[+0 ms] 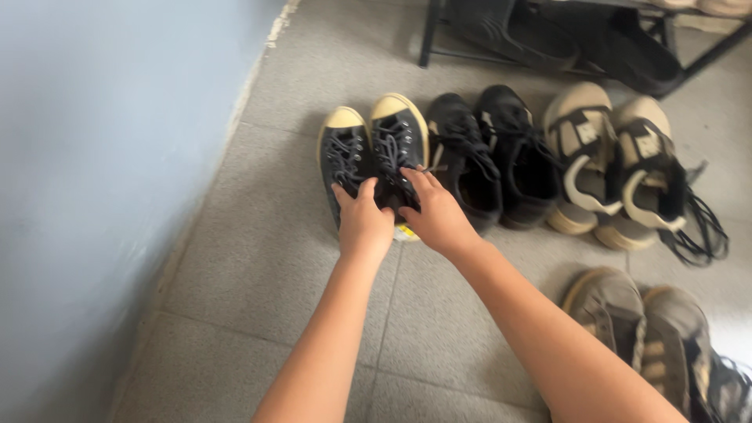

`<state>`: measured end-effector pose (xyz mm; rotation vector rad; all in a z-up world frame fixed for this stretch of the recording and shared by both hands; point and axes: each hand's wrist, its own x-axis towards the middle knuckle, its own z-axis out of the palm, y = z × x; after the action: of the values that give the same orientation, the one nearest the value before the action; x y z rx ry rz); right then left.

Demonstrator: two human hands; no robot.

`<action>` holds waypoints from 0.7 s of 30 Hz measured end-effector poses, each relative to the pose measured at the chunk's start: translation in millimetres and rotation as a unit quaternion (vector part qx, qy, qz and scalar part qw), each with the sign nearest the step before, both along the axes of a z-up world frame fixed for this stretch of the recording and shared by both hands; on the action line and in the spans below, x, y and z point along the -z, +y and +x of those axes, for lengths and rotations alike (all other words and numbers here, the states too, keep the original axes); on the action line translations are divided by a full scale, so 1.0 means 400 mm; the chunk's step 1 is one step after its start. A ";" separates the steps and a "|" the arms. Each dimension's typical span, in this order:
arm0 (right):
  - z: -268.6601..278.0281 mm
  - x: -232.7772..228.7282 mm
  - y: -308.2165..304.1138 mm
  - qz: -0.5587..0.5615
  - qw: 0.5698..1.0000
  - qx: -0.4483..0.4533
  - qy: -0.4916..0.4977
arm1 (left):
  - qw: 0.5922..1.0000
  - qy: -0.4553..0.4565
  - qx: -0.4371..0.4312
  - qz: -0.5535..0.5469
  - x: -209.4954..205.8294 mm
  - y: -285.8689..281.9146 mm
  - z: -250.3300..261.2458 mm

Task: The person threads and ties the laces on a pair of black canvas sneakers, then moves to a pair of grey sneakers and begins lacing them. The hands work through the eyelets and tie knots on each shoe.

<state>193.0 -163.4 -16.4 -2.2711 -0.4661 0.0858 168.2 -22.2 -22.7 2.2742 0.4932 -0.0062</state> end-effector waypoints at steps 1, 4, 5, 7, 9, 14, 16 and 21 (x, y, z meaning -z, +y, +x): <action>-0.019 -0.010 -0.010 -0.003 0.999 0.021 0.050 | 1.000 0.019 0.002 0.013 -0.020 -0.024 -0.017; -0.080 -0.027 -0.052 0.007 0.999 0.034 0.030 | 0.997 -0.031 0.033 0.063 -0.064 -0.107 -0.069; -0.100 -0.028 -0.071 0.008 0.999 0.040 0.023 | 0.993 -0.066 0.048 0.080 -0.071 -0.133 -0.086; -0.133 -0.030 -0.118 0.011 0.999 0.053 0.008 | 0.996 -0.023 0.076 0.042 -0.079 -0.183 -0.112; -0.162 -0.034 -0.172 0.024 0.997 0.076 -0.006 | 0.993 -0.022 0.110 0.021 -0.082 -0.231 -0.131; -0.267 -0.048 -0.328 0.024 0.991 0.131 0.013 | 0.974 -0.076 0.213 0.000 -0.070 -0.372 -0.205; -0.322 -0.056 -0.398 0.019 0.990 0.136 -0.011 | 0.967 -0.063 0.246 -0.013 -0.070 -0.443 -0.243; -0.440 -0.070 -0.576 -0.071 0.980 0.185 -0.023 | 0.952 -0.050 0.299 -0.052 -0.086 -0.617 -0.341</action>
<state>16.8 -393.7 11.6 -2.4654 -0.0566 -0.1264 31.8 -269.0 11.8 2.2221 -0.2564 -0.2150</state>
